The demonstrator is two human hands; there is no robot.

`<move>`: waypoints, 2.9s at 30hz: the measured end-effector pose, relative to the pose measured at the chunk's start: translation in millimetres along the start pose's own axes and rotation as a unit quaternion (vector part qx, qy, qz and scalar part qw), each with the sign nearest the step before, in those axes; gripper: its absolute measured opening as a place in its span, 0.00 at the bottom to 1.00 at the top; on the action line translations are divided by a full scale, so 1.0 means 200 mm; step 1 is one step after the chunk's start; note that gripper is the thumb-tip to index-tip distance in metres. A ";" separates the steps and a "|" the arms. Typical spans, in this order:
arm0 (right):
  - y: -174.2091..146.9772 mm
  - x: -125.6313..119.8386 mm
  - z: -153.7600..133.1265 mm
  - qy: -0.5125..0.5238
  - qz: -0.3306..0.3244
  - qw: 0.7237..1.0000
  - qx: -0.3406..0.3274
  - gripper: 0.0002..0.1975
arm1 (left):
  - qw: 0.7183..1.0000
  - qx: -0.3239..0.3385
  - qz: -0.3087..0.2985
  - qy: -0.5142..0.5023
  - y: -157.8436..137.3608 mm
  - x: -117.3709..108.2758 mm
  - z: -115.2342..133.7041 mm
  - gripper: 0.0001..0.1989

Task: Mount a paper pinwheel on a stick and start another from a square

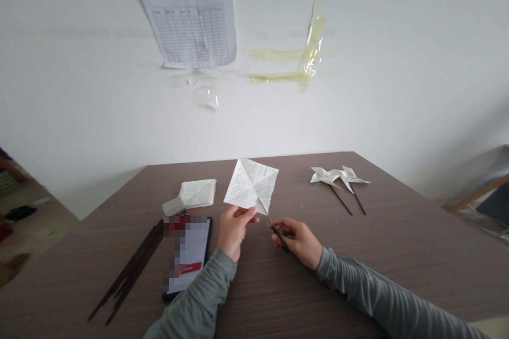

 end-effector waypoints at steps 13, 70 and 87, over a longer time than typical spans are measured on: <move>0.01 0.00 0.02 -0.008 0.002 1.000 -0.011 0.34 | 1.000 0.003 0.003 -0.004 0.00 0.00 0.00 0.21; 0.01 -0.01 -0.01 -0.007 0.012 1.000 -0.009 0.36 | 1.000 -0.001 -0.004 0.004 -0.01 0.01 -0.02 0.17; 0.01 0.00 -0.02 -0.004 0.011 1.000 -0.024 0.33 | 1.000 -0.014 -0.010 0.012 -0.02 0.03 -0.02 0.18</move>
Point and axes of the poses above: each hand's wrist, its own y-axis towards the middle knuckle, its own x-axis out of the palm, z = x × y, the point moved 9 cm from there along y, towards the middle knuckle, and after that the axes turned 6 degrees about -z, right-handed, at the moved point
